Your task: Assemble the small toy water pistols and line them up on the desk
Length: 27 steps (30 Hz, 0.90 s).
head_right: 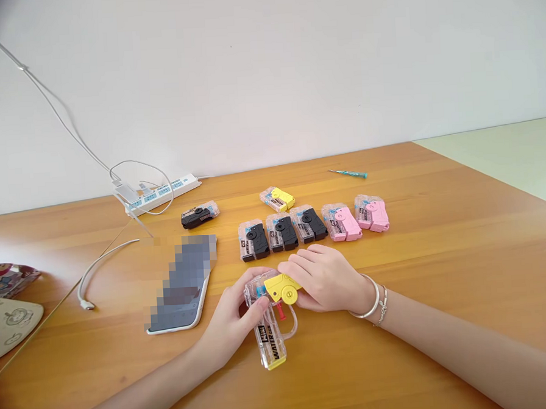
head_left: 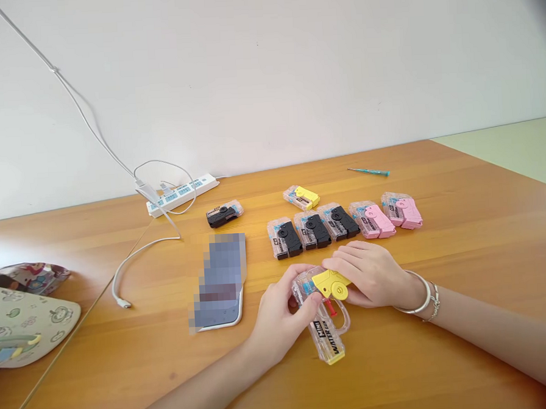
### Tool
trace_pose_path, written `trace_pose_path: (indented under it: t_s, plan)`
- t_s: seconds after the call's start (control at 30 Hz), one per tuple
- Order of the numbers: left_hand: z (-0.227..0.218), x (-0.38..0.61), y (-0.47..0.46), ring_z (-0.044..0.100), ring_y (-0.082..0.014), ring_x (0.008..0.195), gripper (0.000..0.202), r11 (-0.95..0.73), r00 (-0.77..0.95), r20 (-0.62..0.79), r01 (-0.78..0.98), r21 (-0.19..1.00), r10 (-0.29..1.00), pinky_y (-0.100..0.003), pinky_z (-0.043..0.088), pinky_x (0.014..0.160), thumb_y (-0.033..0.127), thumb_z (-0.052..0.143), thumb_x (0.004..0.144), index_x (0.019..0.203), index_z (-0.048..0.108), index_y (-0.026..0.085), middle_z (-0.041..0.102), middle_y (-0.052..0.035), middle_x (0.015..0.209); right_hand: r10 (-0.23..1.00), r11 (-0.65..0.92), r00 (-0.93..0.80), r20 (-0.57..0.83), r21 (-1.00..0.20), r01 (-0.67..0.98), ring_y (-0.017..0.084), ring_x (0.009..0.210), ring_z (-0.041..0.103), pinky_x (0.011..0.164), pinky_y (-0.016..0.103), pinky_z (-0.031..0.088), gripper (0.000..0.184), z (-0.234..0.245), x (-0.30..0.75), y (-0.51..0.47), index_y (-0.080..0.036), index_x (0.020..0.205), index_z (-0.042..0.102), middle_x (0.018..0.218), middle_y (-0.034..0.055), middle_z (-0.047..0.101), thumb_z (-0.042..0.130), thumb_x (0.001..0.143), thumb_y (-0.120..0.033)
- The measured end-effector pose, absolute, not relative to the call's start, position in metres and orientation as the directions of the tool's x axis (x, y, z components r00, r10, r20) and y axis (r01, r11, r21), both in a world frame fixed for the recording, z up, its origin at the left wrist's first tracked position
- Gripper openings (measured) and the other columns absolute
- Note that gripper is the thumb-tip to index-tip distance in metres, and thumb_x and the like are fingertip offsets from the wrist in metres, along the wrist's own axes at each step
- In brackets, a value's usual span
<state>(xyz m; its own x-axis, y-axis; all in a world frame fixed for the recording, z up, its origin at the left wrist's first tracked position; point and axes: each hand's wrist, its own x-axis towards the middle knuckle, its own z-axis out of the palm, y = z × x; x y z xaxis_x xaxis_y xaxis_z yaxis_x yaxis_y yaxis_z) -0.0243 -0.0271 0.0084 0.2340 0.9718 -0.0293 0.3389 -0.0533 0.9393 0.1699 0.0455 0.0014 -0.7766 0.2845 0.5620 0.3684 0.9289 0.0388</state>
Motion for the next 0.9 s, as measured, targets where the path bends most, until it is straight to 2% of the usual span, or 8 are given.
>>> trace_pose_path:
  t_s: [0.1,0.2,0.37,0.5,0.67,0.77,0.9]
  plan:
    - [0.008,-0.024,-0.026,0.058,-0.0199,0.069,0.034,-0.037,0.240,-0.048,0.335,0.941,0.970,-0.028,0.045,0.064,0.036,0.053,0.082,0.110,0.055,0.017,0.064,-0.0029,0.078,0.271,0.914,-0.780,0.564,0.105,0.393,0.018,0.053,0.053,0.053,0.031,0.036,0.020,0.002,0.171,0.045,-0.018,0.090,0.058,0.065,0.0039,0.064,0.042,0.090,-0.030]
    - [0.008,-0.024,-0.026,0.059,-0.0199,0.075,0.036,0.008,0.246,-0.067,0.233,0.972,0.967,-0.027,0.046,0.064,0.038,0.052,0.084,0.114,0.051,0.019,0.063,-0.0039,0.086,0.317,0.884,-0.760,0.567,0.113,0.453,0.017,0.051,0.053,0.053,0.031,0.034,0.022,0.003,0.170,0.044,-0.017,0.089,0.059,0.065,0.0042,0.064,0.042,0.091,-0.031]
    - [0.006,-0.025,-0.027,0.057,-0.0175,0.082,0.035,0.017,0.260,-0.038,0.083,0.996,0.965,-0.025,0.046,0.071,0.040,0.052,0.088,0.116,0.043,0.023,0.060,-0.0024,0.093,0.422,0.863,-0.681,0.598,-0.034,0.504,0.018,0.057,0.057,0.054,0.030,0.035,0.024,0.000,0.169,0.046,-0.018,0.093,0.056,0.072,0.0058,0.065,0.034,0.094,-0.029]
    - [0.005,-0.027,-0.028,0.054,-0.0148,0.080,0.034,0.021,0.304,-0.023,0.009,1.000,0.953,-0.025,0.047,0.073,0.041,0.053,0.089,0.117,0.040,0.025,0.057,-0.0001,0.091,0.429,0.877,-0.668,0.607,-0.104,0.469,0.019,0.066,0.058,0.056,0.029,0.040,0.018,-0.001,0.170,0.050,-0.019,0.097,0.051,0.077,0.0062,0.063,0.036,0.094,-0.029]
    - [0.008,-0.028,-0.028,0.055,-0.0148,0.085,0.032,0.026,0.316,0.000,-0.078,0.997,0.949,-0.024,0.047,0.077,0.040,0.053,0.088,0.115,0.040,0.026,0.057,-0.0011,0.099,0.420,0.904,-0.682,0.599,-0.214,0.369,0.018,0.072,0.057,0.061,0.028,0.045,0.012,0.000,0.171,0.053,-0.020,0.100,0.046,0.082,0.0057,0.061,0.038,0.093,-0.023]
    - [0.010,-0.026,-0.028,0.057,-0.0162,0.084,0.027,0.012,0.272,-0.004,-0.031,0.999,0.962,-0.024,0.048,0.073,0.036,0.051,0.088,0.110,0.042,0.024,0.060,-0.0013,0.096,0.434,0.900,-0.673,0.599,-0.247,0.360,0.019,0.076,0.058,0.064,0.030,0.046,0.013,0.000,0.173,0.055,-0.019,0.102,0.047,0.086,0.0068,0.061,0.040,0.091,-0.020]
    - [0.011,-0.023,-0.030,0.060,-0.0173,0.075,0.022,-0.038,0.176,-0.014,0.288,0.957,0.984,-0.026,0.046,0.069,0.029,0.051,0.086,0.106,0.043,0.025,0.066,0.0003,0.089,0.475,0.876,-0.653,0.590,-0.249,0.412,0.021,0.080,0.056,0.066,0.032,0.046,0.012,-0.002,0.175,0.058,-0.020,0.101,0.049,0.088,0.0069,0.061,0.044,0.090,-0.023]
